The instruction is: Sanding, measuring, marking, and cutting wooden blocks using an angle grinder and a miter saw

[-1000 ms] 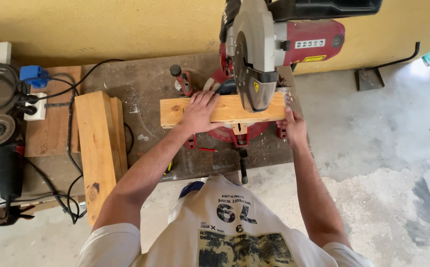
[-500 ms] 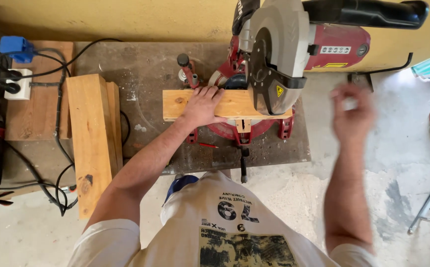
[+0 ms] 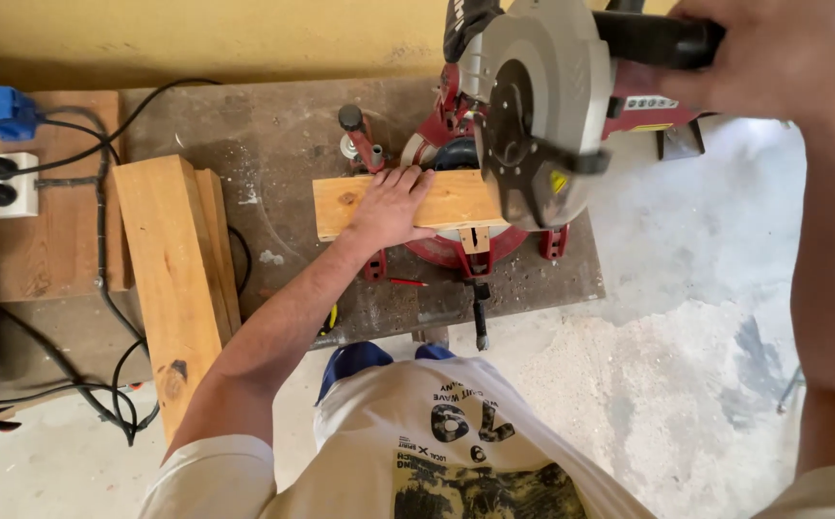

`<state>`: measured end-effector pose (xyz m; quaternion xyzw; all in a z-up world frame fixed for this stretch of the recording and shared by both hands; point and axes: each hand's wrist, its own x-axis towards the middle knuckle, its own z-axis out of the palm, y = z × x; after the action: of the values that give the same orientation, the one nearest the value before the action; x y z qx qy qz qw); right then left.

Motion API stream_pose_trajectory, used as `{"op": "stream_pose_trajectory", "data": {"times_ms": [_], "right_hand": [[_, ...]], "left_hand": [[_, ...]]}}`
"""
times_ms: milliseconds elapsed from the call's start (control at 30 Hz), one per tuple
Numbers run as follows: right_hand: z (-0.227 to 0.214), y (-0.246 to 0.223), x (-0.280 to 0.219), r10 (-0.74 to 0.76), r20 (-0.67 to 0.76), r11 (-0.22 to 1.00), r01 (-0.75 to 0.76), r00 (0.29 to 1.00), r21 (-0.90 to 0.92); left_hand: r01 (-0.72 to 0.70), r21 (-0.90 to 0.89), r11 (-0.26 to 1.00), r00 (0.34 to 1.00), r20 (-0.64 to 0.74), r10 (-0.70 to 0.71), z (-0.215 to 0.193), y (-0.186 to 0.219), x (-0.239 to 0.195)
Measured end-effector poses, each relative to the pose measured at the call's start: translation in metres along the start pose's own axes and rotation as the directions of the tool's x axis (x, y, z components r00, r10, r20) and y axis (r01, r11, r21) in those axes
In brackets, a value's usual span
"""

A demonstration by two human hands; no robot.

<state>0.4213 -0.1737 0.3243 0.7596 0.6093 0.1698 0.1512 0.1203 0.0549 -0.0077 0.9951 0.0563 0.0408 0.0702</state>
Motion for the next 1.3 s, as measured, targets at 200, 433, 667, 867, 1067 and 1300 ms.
{"op": "stream_pose_trajectory", "data": {"times_ms": [200,433,667,867,1067,1300], "right_hand": [[-0.051,-0.081,-0.036,0.192,0.315,0.94,-0.266,0.93,0.212],[0.002,-0.125,-0.096,0.218,0.029,0.971,-0.219,0.976,0.098],[0.016,-0.151,-0.107,0.282,-0.078,0.947,-0.265,0.956,0.179],[0.018,-0.15,-0.108,0.274,-0.093,0.955,-0.259,0.957,0.144],[0.017,-0.151,-0.108,0.274,-0.085,0.954,-0.259,0.958,0.152],[0.015,-0.15,-0.107,0.293,-0.057,0.946,-0.281,0.954,0.16]], "left_hand": [[-0.001,-0.046,0.999,1.0,-0.027,0.0,-0.004,0.0,-0.002],[-0.014,-0.051,0.999,0.999,-0.044,0.012,0.003,-0.002,-0.001],[-0.026,-0.025,0.999,0.997,-0.071,0.024,0.01,-0.004,-0.001],[0.007,-0.084,0.996,0.997,-0.071,-0.013,0.0,0.0,-0.003],[0.086,-0.057,0.995,0.994,0.071,-0.081,-0.007,0.002,-0.002],[0.114,-0.163,0.98,0.993,0.023,-0.112,0.0,0.001,0.004]]}}
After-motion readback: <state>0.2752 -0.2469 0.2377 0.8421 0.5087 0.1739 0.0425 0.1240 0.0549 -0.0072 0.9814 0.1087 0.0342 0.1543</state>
